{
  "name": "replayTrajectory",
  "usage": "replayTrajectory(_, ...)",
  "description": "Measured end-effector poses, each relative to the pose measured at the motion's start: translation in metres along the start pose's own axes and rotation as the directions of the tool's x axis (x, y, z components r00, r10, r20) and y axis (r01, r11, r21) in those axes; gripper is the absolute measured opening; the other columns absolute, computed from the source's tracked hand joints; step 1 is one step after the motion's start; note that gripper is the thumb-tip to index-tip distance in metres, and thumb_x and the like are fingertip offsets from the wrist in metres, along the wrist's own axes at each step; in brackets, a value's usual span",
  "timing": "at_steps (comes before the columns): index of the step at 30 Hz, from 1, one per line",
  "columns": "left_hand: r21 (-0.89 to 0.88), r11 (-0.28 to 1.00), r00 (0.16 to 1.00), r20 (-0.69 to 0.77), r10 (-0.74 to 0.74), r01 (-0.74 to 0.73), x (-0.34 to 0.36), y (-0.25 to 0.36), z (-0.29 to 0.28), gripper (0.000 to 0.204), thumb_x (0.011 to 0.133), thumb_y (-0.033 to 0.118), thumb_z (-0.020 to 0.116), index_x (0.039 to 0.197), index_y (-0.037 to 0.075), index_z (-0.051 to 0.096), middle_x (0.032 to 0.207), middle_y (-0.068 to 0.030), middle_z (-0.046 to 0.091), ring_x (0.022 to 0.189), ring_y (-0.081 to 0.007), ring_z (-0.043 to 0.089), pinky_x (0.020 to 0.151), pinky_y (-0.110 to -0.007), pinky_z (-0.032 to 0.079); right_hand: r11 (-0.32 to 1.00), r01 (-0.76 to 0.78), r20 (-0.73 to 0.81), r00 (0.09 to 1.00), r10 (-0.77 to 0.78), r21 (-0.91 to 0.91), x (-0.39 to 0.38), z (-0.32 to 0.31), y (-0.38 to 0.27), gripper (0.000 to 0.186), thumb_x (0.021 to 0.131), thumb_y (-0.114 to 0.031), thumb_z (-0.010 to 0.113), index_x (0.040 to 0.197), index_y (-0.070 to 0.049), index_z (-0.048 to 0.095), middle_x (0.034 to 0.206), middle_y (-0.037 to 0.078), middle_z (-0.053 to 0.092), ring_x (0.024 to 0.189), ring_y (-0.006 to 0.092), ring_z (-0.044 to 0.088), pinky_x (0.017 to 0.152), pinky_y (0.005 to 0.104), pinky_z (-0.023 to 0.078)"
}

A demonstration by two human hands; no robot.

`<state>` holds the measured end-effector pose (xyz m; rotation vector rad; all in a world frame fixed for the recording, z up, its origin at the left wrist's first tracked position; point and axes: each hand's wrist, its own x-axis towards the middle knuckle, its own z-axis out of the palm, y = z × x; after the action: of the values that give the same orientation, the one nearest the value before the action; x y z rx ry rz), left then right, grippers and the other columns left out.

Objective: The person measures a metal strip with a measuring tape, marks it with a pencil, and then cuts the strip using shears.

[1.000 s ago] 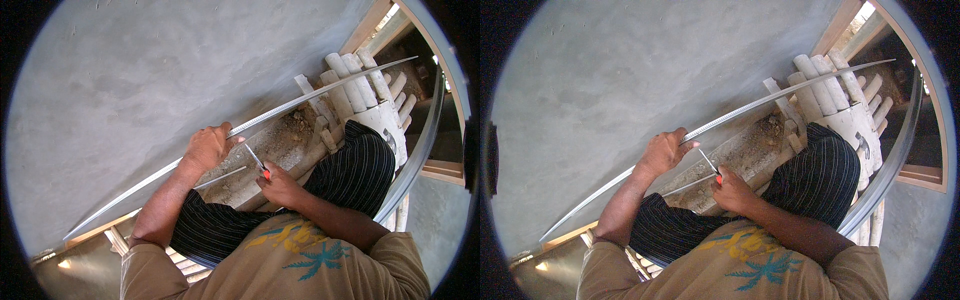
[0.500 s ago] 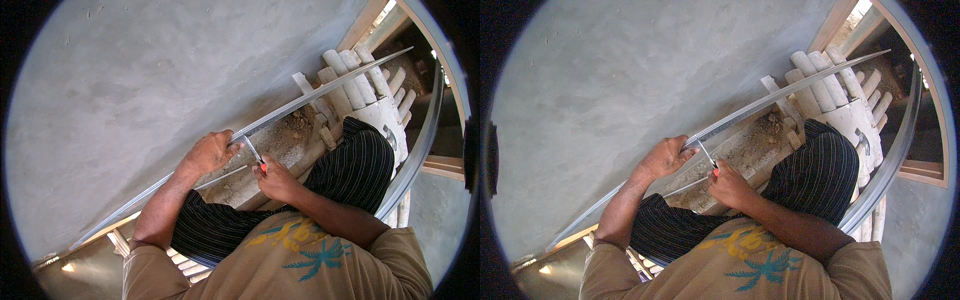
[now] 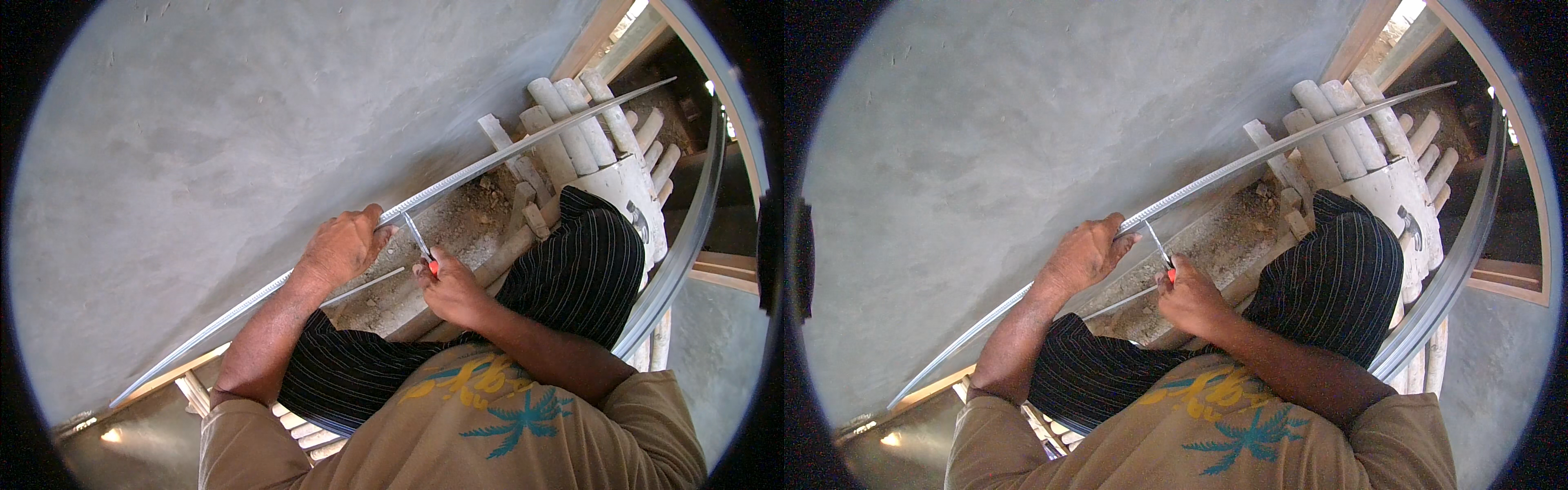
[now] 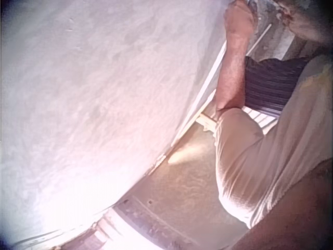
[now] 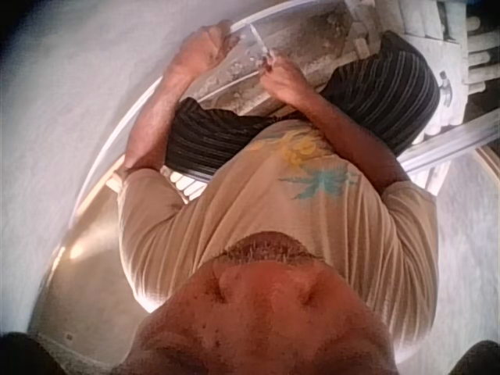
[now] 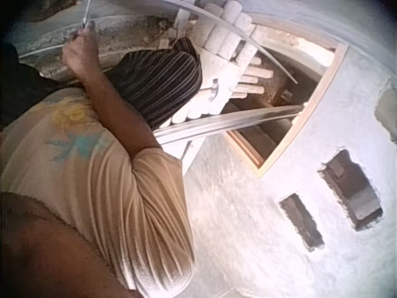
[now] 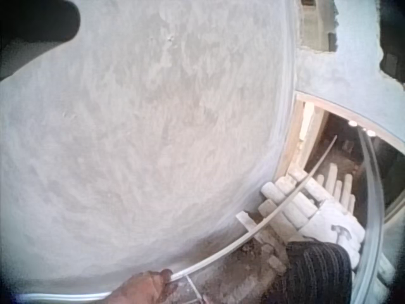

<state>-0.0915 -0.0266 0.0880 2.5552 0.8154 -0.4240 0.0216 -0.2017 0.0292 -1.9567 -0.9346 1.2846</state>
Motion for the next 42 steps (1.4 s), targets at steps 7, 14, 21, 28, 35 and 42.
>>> replayTrajectory(7,-0.157,0.987,0.999,0.049,-0.019,0.026,0.002,-0.003,0.0,0.049,0.102,0.047,0.057,0.108,-0.001,0.064,0.079,-0.0255,0.067,0.084,-0.0451,0.069,0.075,-0.054,0.053,0.997,0.063,0.019,0.998,-0.062,-0.046,-0.004,-0.001,0.004,0.033,0.1,-0.022,0.056,0.121,0.003,0.051,0.106,0.029,0.064,0.103,0.046,0.063,0.091,0.0508,0.05)
replayTrajectory(14,-0.078,0.996,0.996,0.082,-0.036,0.043,0.0,0.004,-0.006,0.048,0.105,0.046,0.051,0.116,-0.001,0.06,0.085,-0.0226,0.07,0.092,-0.0413,0.07,0.085,-0.053,0.055,0.994,0.11,-0.007,0.994,-0.11,-0.03,0.002,0.004,0.011,0.032,0.097,-0.017,0.057,0.117,0.006,0.049,0.1,0.031,0.063,0.097,0.0498,0.063,0.086,0.054,0.05)
replayTrajectory(21,-0.015,1.0,0.998,-0.06,-0.003,0.002,-0.007,0.006,0.0,0.042,0.104,0.041,0.055,0.11,0.0,0.061,0.078,-0.0249,0.067,0.084,-0.0461,0.068,0.076,-0.056,0.054,0.995,0.1,-0.027,0.995,-0.099,0.011,0.006,0.01,0.017,0.034,0.094,-0.015,0.059,0.119,0.006,0.049,0.097,0.031,0.064,0.095,0.0498,0.064,0.083,0.0547,0.051)
replayTrajectory(28,0.013,0.997,0.986,-0.144,0.077,-0.076,-0.009,0.011,-0.001,0.038,0.103,0.037,0.057,0.106,-0.001,0.06,0.078,-0.0253,0.067,0.083,-0.0472,0.067,0.075,-0.056,0.053,0.986,0.097,0.013,0.995,-0.1,0.136,0.022,0.035,0.061,0.019,0.097,-0.011,0.056,0.111,0.001,0.054,0.102,0.022,0.063,0.096,0.0383,0.064,0.087,0.0449,0.05)
replayTrajectory(35,-0.131,0.991,1.0,0.005,0.001,-0.001,-0.004,0.009,-0.016,0.046,0.102,0.044,0.059,0.107,-0.002,0.066,0.077,-0.0246,0.066,0.08,-0.0453,0.067,0.074,-0.054,0.051,0.991,0.122,-0.044,0.991,-0.125,-0.055,-0.004,-0.002,0.013,0.029,0.097,-0.014,0.057,0.122,0.002,0.053,0.109,0.027,0.063,0.105,0.0443,0.062,0.09,0.0476,0.05)
replayTrajectory(42,-0.172,0.983,0.998,0.045,-0.051,0.059,-0.005,0.008,-0.014,0.051,0.101,0.048,0.058,0.107,-0.001,0.067,0.074,-0.0236,0.065,0.078,-0.0427,0.068,0.073,-0.052,0.051,0.984,0.178,-0.084,0.98,-0.179,-0.021,-0.009,0.001,0.006,0.031,0.091,-0.011,0.058,0.115,0.006,0.048,0.096,0.031,0.061,0.094,0.0502,0.061,0.085,0.0551,0.048)
